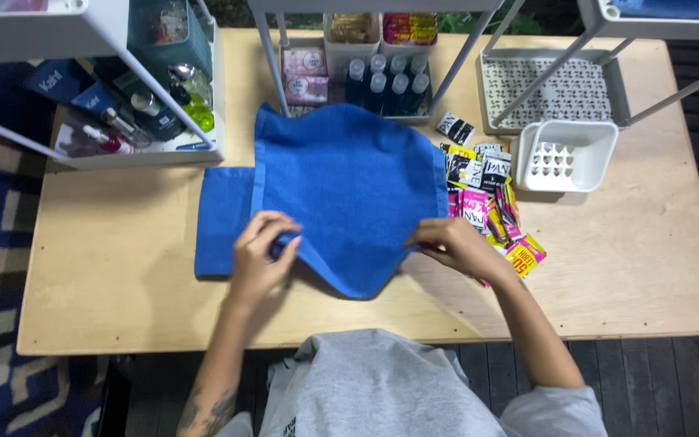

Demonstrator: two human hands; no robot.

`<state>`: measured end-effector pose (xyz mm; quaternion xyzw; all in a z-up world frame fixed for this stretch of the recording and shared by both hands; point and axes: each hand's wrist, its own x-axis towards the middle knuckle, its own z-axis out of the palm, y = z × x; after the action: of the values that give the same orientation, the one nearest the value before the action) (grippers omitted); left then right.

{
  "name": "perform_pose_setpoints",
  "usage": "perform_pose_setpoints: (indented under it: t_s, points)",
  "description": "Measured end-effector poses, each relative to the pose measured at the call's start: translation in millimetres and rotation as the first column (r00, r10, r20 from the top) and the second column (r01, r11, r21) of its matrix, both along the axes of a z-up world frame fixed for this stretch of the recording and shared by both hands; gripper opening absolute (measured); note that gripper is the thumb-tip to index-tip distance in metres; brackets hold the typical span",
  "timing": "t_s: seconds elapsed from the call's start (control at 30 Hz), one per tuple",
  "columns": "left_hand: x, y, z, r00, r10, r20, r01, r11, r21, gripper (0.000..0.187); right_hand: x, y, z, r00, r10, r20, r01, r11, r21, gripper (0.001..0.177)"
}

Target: The person places two pump bottles on a white shelf, then folds several blue towels on a wooden table and stacks them on a shelf. The person also moves a white plastic basket on the table.

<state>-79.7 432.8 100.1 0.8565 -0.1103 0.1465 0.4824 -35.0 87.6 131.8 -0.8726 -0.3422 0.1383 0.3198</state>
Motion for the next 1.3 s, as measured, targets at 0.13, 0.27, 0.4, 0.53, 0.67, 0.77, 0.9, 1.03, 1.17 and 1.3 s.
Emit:
perform_pose_setpoints:
  t_s: [0.13, 0.27, 0.4, 0.53, 0.67, 0.77, 0.9, 1.03, 1.17, 1.3]
  points:
    - [7, -55, -6, 0.999, -0.009, 0.049, 0.013, 0.995, -0.097, 0.046, 10, 30, -5, 0.984, 0.015, 0.179, -0.051, 0.979, 0.196, 0.019]
    - [13, -84, -13, 0.994, -0.043, -0.101, 0.005, 0.936, -0.352, 0.054, 21, 45, -5, 0.982, -0.053, 0.184, -0.006, 0.952, 0.307, 0.024]
    - [18, -95, -17, 0.987, -0.126, -0.099, 0.07, 0.895, -0.441, 0.046, 30, 48, -2, 0.983, -0.047, 0.178, -0.009, 0.954, 0.3, 0.044]
    - [18, -96, -17, 0.99, -0.129, -0.063, 0.09, 0.901, -0.424, 0.045, 34, 47, 1, 0.959, -0.01, 0.283, -0.063, 0.967, 0.246, 0.04]
    - [13, -101, -10, 0.997, -0.064, 0.035, 0.071, 0.967, -0.243, 0.073, 37, 47, 7, 0.93, -0.143, 0.338, 0.016, 0.936, 0.353, 0.033]
    - [14, -102, 5, 0.993, -0.052, 0.103, 0.059, 0.996, -0.07, 0.074, 42, 43, 18, 0.882, -0.313, 0.351, 0.156, 0.899, 0.41, 0.031]
    - [14, -75, 51, 0.975, -0.099, 0.198, 0.073, 0.988, 0.133, 0.046, 52, 25, 46, 0.887, -0.345, 0.308, 0.138, 0.833, 0.537, 0.024]
    - [25, -36, 118, 0.918, -0.1, 0.384, 0.048, 0.989, 0.142, 0.031, 56, 3, 81, 0.937, -0.288, 0.195, 0.077, 0.717, 0.693, 0.013]
    - [41, -33, 170, 0.878, -0.072, 0.473, 0.093, 0.995, -0.022, 0.013, 54, -5, 117, 0.87, -0.353, 0.344, -0.057, 0.621, 0.782, 0.014]
    - [74, -41, 187, 0.89, -0.08, 0.449, 0.181, 0.965, -0.188, 0.009, 59, -2, 133, 0.865, -0.366, 0.344, -0.081, 0.575, 0.814, 0.023]
